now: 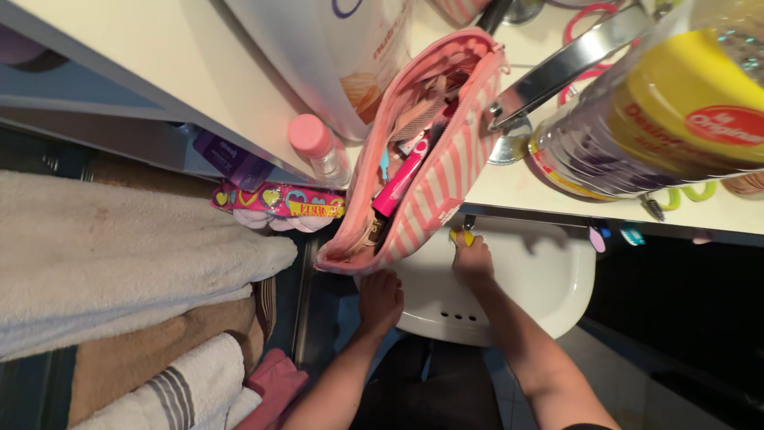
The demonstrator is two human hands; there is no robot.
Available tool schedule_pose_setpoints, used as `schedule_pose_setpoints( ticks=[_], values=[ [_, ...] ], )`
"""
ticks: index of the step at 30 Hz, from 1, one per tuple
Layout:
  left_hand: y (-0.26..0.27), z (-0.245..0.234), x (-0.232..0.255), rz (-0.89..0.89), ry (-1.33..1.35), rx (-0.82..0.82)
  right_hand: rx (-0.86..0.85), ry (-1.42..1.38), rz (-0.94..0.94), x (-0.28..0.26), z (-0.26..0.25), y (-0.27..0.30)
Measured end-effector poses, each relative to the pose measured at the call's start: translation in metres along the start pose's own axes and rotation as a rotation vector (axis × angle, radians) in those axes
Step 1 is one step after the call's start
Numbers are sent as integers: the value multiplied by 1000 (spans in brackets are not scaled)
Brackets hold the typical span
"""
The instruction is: The person cleans a bathroom sink by pouring liquid cleaner from a bottle, scrubbing the basin and drain area with a small yellow brush, and rinsing it with water.
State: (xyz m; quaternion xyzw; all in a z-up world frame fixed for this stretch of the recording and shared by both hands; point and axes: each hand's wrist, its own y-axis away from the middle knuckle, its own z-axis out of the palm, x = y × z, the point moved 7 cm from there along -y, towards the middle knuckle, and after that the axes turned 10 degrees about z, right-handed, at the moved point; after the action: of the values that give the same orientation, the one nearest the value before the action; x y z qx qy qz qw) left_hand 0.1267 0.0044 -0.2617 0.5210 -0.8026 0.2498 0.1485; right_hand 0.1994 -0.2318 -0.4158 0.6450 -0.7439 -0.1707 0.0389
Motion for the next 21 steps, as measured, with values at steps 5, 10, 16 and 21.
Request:
schedule_pose_setpoints(
  ticks=[5, 10, 16, 21],
  values=[
    [1, 3, -4, -60, -6, -90, -166, -140, 9, 24, 25, 7],
    [-5, -10, 4, -49, 10, -35, -325, -146, -53, 47, 10, 30],
    [-11, -22, 11, -12, 4, 6, -114, -242, 162, -6, -24, 19],
    [-6, -19, 13, -128, 67, -47, 4, -93, 81, 3, -39, 31]
  ],
)
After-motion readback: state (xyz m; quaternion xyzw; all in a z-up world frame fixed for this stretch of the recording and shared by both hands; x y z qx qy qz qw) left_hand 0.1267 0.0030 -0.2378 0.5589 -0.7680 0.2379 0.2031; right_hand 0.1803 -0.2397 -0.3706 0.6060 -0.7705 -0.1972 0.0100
